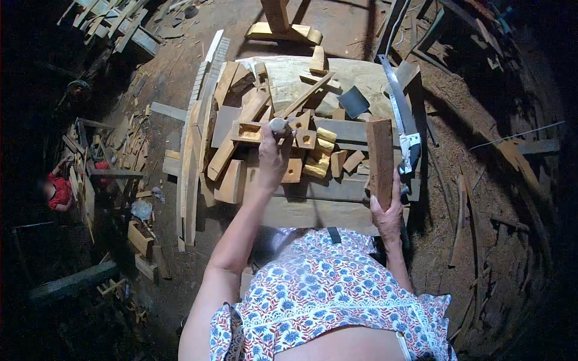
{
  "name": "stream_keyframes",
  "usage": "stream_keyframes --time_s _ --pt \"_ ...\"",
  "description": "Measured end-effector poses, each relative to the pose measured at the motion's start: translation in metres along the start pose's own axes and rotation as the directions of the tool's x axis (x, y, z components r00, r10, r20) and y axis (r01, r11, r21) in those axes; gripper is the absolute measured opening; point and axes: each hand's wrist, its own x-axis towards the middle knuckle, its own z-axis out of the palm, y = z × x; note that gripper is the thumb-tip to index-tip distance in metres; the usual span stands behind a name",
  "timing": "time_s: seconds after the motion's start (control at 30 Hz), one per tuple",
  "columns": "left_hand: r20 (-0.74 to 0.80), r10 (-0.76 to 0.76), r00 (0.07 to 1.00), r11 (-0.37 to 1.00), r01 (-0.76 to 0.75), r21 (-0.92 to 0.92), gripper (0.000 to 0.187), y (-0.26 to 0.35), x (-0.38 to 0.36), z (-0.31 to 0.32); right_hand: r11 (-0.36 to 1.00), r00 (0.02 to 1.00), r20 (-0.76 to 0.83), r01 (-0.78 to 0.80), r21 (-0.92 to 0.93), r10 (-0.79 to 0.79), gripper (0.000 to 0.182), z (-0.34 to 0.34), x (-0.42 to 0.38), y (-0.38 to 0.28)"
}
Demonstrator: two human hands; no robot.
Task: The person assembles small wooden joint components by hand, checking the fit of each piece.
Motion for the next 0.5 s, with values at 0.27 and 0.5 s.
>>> stream_keyframes --time_s 0.27,0.5 --pt "0.110 0.169 0.980 0.980 -0.178 0.083 0.037 0.031 0.015 0.014 0.982 0.988 -0.148 -0.006 0.187 0.034 0.080 -0.003 0.018 -0.040" --pt "0.181 0.144 0.973 0.984 -0.160 0.080 0.040 0.020 0.016 0.031 0.961 0.947 0.289 0.202 -0.187 -0.143 0.084 0.028 0.052 -0.035"
